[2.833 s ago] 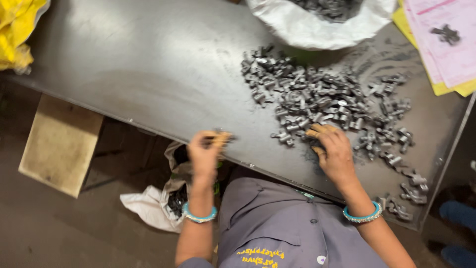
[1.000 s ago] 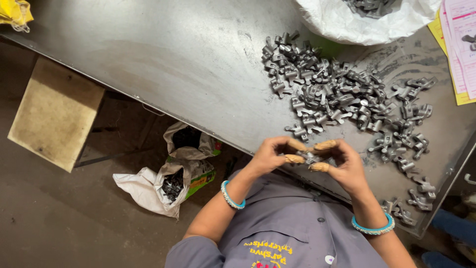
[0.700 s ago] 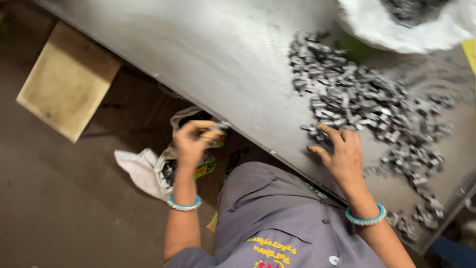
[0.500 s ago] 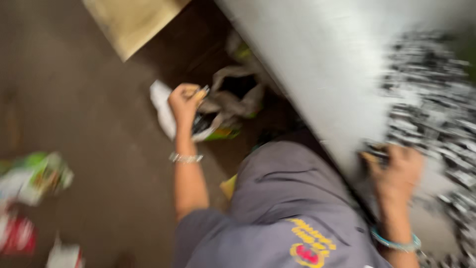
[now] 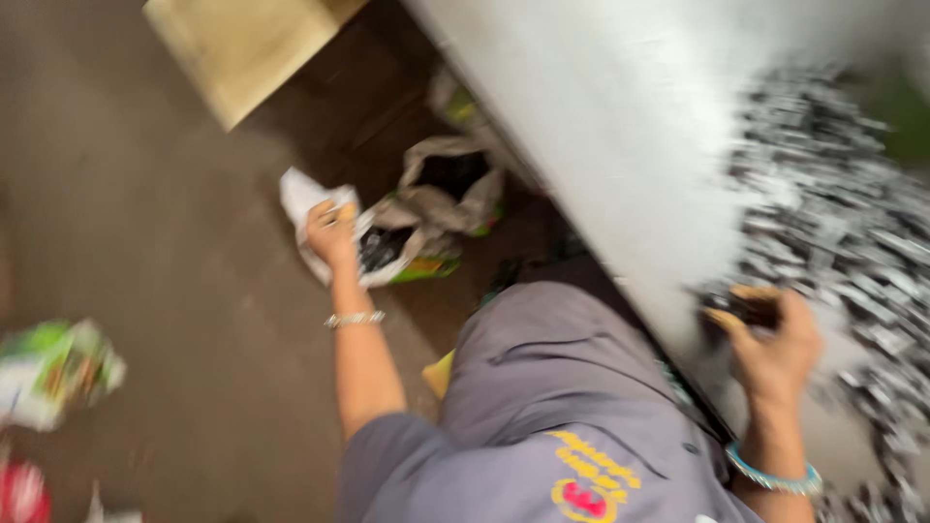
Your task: The person picks small metal castings one at a time from a pile on a steel table, turns and rubs each part in both hands, and sets it back down, occasionally sweeping parts aside. Around the middle they shift a white sack of parts and papers on the table and continue handling the castings.
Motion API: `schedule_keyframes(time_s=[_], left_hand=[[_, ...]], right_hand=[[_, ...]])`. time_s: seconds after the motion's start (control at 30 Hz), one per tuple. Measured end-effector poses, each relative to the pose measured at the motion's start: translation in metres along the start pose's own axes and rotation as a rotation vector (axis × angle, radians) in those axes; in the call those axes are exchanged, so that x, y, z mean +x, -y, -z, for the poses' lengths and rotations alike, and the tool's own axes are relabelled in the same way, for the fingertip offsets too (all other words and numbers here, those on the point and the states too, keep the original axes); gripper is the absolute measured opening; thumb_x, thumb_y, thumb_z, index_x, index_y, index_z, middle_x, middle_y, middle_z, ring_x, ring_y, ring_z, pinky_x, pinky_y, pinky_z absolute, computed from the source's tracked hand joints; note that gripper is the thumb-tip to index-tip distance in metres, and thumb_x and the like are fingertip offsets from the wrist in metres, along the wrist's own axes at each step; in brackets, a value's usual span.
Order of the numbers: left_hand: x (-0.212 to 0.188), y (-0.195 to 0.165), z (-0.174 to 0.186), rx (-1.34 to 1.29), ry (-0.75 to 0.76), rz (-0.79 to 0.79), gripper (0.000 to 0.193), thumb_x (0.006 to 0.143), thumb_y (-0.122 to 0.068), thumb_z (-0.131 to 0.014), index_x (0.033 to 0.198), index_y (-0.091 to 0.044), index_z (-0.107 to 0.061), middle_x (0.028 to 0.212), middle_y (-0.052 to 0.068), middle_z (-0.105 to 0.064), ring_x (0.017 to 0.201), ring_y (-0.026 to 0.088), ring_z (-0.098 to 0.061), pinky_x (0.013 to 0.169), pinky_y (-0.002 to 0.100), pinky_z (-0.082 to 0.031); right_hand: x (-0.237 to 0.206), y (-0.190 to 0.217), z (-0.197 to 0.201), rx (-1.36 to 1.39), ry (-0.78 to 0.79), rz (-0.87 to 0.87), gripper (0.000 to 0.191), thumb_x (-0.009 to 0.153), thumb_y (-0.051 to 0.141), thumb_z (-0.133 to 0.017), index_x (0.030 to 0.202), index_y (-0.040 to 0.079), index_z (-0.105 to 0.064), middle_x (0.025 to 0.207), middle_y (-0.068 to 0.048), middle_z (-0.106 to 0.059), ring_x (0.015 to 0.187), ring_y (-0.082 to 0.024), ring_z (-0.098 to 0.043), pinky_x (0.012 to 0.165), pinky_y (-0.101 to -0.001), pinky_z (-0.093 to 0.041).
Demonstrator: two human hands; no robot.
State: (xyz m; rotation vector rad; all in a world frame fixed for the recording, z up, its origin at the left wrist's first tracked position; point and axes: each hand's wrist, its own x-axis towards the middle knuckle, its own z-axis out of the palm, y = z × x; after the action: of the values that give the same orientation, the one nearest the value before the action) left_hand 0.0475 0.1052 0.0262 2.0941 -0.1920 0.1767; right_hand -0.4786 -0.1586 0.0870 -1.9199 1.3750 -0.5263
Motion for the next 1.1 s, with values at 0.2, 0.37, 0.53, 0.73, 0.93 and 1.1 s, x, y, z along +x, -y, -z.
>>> schedule_keyframes(time_s=[0.2, 0.37, 0.53, 0.73, 0.93, 1.1], left_hand=[[-0.047, -0.162, -0.083, -0.352, 0.255, -0.124, 0.027, 0.091, -0.009, -0.083, 0.114, -0.004, -0.069, 0.102, 0.006, -0.073, 0.080, 0.013, -0.067, 0.067, 0.027, -0.054], [-0.145, -0.260, -0.145, -0.453, 0.632, -0.444, 0.020, 0.091, -0.005, -0.083, 0.108, -0.003, -0.073, 0.100, 0.004, -0.072, 0.087, 0.012, -0.064, 0.078, 0.028, -0.054], [-0.258, -0.284, -0.174, -0.568, 1.212, -0.536, 0.015, 0.088, -0.008, -0.084, 0.101, -0.004, -0.076, 0.093, 0.005, -0.077, 0.082, 0.011, -0.071, 0.075, 0.027, -0.059], [-0.330, -0.269, -0.187, -0.640, 1.836, -0.136, 0.035, 0.088, -0.006, -0.078, 0.122, 0.000, -0.070, 0.108, 0.004, -0.075, 0.095, 0.011, -0.070, 0.084, 0.026, -0.058], [-0.346, -0.235, -0.189, -0.742, 1.911, 0.254, 0.024, 0.091, 0.007, -0.071, 0.115, 0.007, -0.071, 0.106, 0.009, -0.075, 0.095, 0.015, -0.071, 0.085, 0.030, -0.059], [-0.338, -0.221, -0.188, -0.812, 1.838, 0.227, 0.024, 0.085, 0.017, -0.067, 0.106, 0.008, -0.072, 0.105, 0.010, -0.074, 0.098, 0.016, -0.071, 0.090, 0.032, -0.061]], right_hand=[[-0.014, -0.034, 0.021, 0.848, -0.083, -0.227, 0.028, 0.086, 0.001, -0.081, 0.111, 0.003, -0.068, 0.101, -0.008, -0.071, 0.089, -0.017, -0.068, 0.080, -0.0292, -0.058], [-0.026, -0.057, 0.033, 1.277, -0.053, -0.521, 0.033, 0.089, 0.005, -0.074, 0.119, 0.004, -0.060, 0.097, -0.012, -0.074, 0.082, -0.022, -0.071, 0.067, -0.0308, -0.057], [-0.035, -0.073, 0.031, 1.341, -0.066, -0.635, 0.029, 0.093, 0.015, -0.070, 0.119, 0.004, -0.063, 0.097, -0.010, -0.073, 0.081, -0.023, -0.072, 0.067, -0.0335, -0.059], [-0.038, -0.078, 0.037, 1.393, 0.015, -0.590, 0.034, 0.099, 0.020, -0.068, 0.123, -0.005, -0.066, 0.094, -0.012, -0.073, 0.072, -0.017, -0.066, 0.058, -0.0281, -0.051], [-0.037, -0.058, 0.047, 1.301, 0.028, -0.536, 0.034, 0.098, 0.021, -0.065, 0.125, -0.001, -0.063, 0.089, -0.013, -0.073, 0.068, -0.016, -0.067, 0.055, -0.0264, -0.052], [-0.037, -0.047, 0.050, 1.162, 0.008, -0.410, 0.033, 0.100, 0.018, -0.063, 0.127, -0.001, -0.061, 0.092, -0.016, -0.075, 0.074, -0.018, -0.071, 0.060, -0.0280, -0.056]])
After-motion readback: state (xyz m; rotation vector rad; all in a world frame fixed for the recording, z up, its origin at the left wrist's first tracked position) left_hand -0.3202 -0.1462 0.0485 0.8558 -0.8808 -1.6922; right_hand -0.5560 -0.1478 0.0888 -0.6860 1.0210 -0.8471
